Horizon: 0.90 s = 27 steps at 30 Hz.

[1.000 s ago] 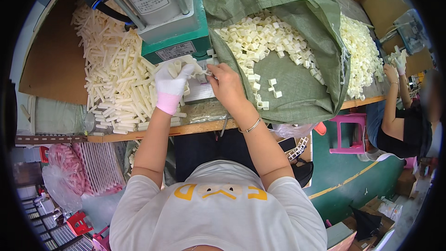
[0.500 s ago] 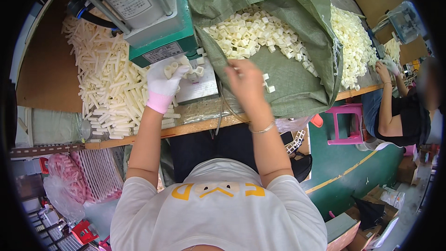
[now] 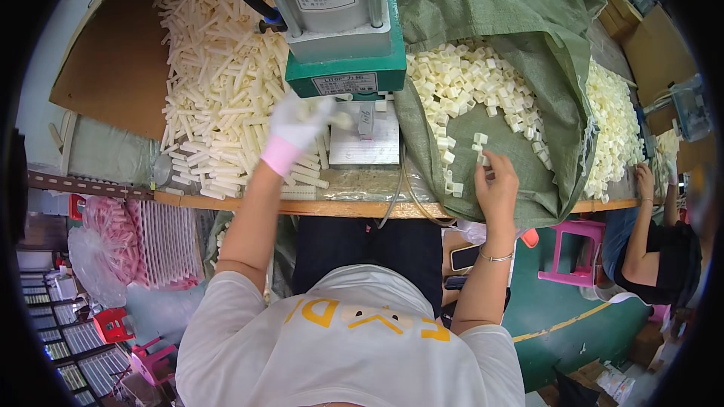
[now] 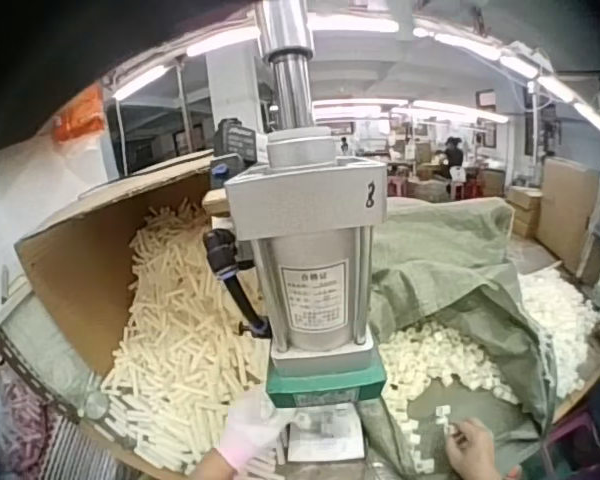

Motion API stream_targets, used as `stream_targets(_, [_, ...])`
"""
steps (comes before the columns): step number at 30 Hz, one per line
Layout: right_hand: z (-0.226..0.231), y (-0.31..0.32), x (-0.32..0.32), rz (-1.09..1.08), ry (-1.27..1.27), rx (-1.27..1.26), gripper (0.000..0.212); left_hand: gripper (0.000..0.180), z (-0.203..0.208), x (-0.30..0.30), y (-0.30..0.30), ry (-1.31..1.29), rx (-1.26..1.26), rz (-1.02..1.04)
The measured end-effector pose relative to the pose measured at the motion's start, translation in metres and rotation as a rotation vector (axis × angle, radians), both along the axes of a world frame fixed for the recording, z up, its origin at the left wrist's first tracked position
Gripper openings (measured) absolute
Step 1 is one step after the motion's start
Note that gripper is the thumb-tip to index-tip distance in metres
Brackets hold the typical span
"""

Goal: Manually assemble and secure plastic tubes into a connector housing using a small pneumatic press.

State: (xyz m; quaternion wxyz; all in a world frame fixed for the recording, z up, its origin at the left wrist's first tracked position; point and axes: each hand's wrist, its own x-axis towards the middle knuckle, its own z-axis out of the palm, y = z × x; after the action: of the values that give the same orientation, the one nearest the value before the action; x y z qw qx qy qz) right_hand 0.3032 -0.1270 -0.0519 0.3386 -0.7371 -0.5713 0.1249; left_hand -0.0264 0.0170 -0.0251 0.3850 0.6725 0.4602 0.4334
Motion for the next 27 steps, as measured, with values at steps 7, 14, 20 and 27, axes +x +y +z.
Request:
stream_targets(7, [0.037, 0.038, -0.052, 0.352, 0.727, 0.135, 0.031, 0.019, 0.042, -0.101, 0.106, 1.301, 0.593, -0.095])
stream_targets(14, [0.018, 0.083, -0.103, 0.406, 1.083, -0.005, 0.024, 0.032, -0.022, -0.059, 0.162, 1.146, 0.276, -0.128])
stream_targets(20, [0.014, 0.088, -0.106, 0.309, 1.104, -0.050, 0.025, 0.023, -0.051, -0.079, 0.198, 1.487, 0.878, -0.540])
stream_targets(27, [0.013, 0.084, -0.122, 0.317, 0.994, -0.053, 0.024, 0.015, 0.063, -0.027, 0.031, 0.239, 0.161, 0.014])
